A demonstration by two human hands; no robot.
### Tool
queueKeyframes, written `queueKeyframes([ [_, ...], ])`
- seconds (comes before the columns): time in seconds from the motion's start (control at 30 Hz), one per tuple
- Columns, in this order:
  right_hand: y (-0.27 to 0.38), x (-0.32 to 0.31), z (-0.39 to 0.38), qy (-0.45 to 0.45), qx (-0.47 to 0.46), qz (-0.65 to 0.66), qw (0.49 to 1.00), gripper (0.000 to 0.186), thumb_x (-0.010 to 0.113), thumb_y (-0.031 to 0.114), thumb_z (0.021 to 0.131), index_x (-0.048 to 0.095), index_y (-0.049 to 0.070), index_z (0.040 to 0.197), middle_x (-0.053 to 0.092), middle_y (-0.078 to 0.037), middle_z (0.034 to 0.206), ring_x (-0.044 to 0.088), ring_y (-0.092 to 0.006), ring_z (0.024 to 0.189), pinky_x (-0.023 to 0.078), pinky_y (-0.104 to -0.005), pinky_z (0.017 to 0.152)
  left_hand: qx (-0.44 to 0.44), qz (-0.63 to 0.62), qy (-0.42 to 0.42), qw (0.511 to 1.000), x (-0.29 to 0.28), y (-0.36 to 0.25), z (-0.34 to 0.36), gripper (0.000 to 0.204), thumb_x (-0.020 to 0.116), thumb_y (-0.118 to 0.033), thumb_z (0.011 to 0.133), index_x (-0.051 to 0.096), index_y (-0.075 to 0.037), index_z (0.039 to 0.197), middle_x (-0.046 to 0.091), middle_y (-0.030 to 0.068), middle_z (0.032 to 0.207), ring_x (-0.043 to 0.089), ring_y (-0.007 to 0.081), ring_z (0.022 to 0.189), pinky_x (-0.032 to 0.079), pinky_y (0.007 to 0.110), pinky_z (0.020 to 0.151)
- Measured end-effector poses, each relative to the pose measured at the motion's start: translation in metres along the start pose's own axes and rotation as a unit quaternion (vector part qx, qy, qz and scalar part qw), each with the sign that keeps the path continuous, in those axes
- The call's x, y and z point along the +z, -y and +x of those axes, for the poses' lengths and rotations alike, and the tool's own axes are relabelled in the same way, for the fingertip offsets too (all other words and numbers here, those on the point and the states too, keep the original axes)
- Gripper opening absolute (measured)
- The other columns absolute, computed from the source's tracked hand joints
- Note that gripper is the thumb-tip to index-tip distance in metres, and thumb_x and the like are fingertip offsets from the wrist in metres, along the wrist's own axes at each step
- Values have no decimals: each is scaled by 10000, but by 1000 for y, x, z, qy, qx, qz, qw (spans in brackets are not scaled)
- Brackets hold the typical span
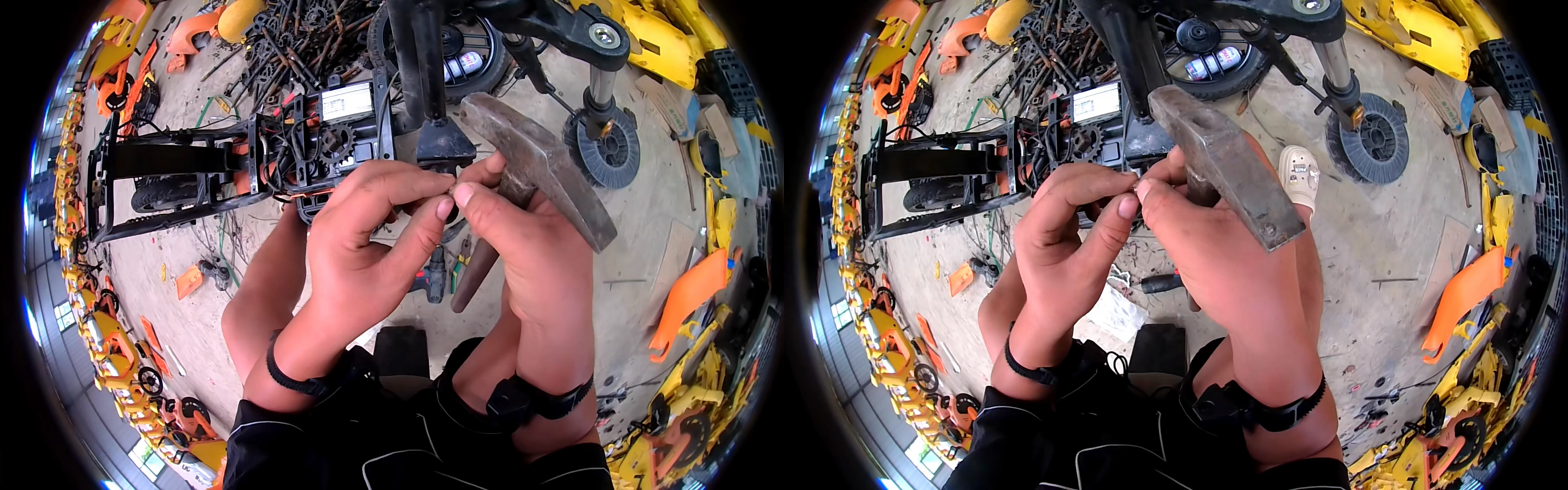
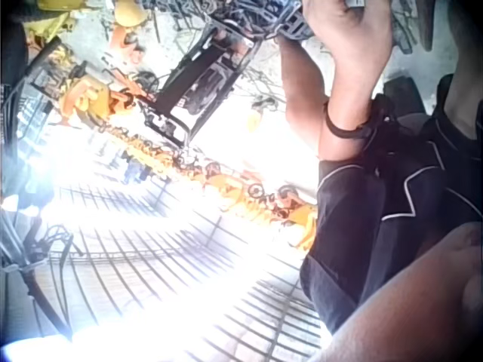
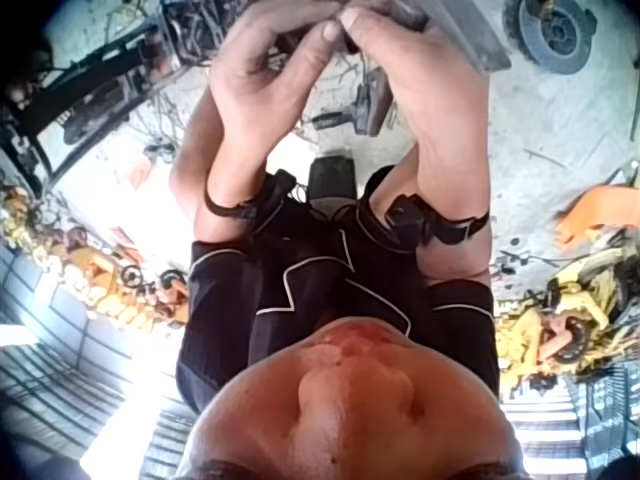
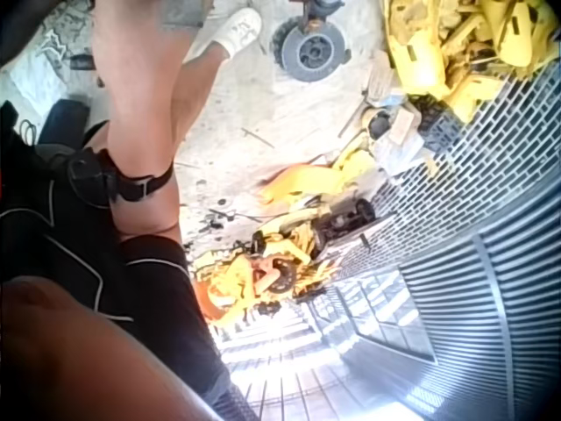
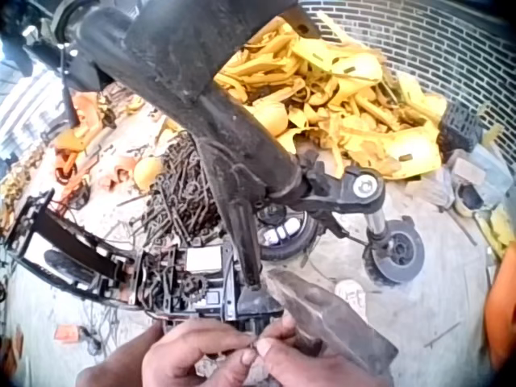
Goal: The person manipulates wires and small metal components on an electric scooter frame by hand, at one point using a hammer to tap a metal part.
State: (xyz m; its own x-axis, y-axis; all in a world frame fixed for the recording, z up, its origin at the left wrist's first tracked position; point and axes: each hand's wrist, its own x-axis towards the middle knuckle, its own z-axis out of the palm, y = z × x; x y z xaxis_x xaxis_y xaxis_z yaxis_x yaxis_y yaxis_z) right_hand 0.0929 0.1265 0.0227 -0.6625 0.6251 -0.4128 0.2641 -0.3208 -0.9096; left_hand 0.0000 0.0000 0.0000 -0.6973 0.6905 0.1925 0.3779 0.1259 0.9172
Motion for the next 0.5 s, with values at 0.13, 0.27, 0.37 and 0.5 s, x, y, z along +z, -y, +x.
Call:
queueKeyframes([
  [0.13, -9, 1, 2, 6, -16, 77, 997, 227, 659, -30, 833, 624, 46, 1044, 646, -3, 907, 540, -63, 780, 433, -238, 702, 37, 42, -7, 998, 0, 0, 1, 192, 746, 8, 797, 701, -29, 980, 669, 88, 943, 648, 223, 853, 520, 304, 751],
  [0.27, -7, 2, 0, -5, 5, 79, 997, 224, 659, -29, 835, 623, 50, 1041, 642, 0, 911, 547, -66, 792, 435, -237, 719, 89, 100, -18, 991, 2, 4, 0, 226, 754, 12, 765, 707, -43, 979, 666, 88, 927, 648, 240, 848, 523, 318, 748],
  [0.37, -6, 1, 0, -16, 12, 35, 999, 227, 652, -26, 841, 623, 46, 1055, 640, 4, 915, 552, -69, 805, 435, -233, 728, 121, 149, -28, 981, 3, 8, -2, 252, 765, -6, 742, 712, -67, 980, 661, 70, 922, 632, 237, 810, 505, 327, 713],
  [0.5, -8, 3, 1, -21, 30, 70, 997, 196, 645, 3, 859, 636, 44, 1050, 644, 4, 916, 549, -66, 824, 426, -225, 740, 202, 245, -26, 948, 2, 11, 0, 280, 773, -31, 722, 710, -83, 989, 652, 44, 912, 599, 219, 755, 456, 322, 664],
])
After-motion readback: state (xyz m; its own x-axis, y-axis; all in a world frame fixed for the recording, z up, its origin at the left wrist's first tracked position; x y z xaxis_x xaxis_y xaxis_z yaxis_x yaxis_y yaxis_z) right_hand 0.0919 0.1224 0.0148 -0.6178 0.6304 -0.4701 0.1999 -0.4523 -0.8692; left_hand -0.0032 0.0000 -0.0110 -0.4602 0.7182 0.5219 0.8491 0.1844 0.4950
